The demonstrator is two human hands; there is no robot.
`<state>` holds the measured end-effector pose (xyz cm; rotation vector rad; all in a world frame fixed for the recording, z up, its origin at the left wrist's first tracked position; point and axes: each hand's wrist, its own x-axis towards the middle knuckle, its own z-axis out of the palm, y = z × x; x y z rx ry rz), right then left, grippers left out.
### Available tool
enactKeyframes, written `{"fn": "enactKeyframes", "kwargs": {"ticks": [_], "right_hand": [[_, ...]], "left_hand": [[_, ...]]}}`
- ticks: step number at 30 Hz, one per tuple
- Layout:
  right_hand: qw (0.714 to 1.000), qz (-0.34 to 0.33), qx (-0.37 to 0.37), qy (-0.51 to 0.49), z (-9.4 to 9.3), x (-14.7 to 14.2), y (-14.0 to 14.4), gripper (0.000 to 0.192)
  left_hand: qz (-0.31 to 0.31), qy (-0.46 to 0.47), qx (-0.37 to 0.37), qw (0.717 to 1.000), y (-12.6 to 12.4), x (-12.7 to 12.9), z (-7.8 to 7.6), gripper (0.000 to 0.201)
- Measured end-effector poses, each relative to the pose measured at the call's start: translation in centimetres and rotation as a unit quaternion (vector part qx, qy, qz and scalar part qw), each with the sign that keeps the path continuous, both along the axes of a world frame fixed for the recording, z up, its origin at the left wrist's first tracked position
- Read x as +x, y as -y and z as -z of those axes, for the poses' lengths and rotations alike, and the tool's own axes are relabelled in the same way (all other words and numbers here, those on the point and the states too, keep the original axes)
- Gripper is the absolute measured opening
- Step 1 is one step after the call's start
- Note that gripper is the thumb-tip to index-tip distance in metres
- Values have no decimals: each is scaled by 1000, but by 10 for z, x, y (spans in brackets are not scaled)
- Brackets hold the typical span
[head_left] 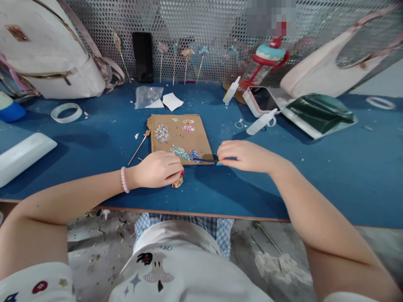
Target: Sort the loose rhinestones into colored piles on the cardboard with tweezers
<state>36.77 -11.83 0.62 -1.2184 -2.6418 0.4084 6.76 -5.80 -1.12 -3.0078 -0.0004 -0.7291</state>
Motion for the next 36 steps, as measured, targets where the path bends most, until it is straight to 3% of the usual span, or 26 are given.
{"fn": "enactKeyframes", "kwargs": {"ticks": [7,18,36], "right_hand": [[999,-40,-29,-13,8,1,-7,36],[999,-18,-43,-15,11,8,-11,45],[998,18,-48,30,14,13,-14,42]], "left_hand": [[-12,-41,-2,999,-2,1,2,39],[-16,-44,0,999,-3,1,6,32],[-37,-92,-31,995,-4,2,8,27]]}}
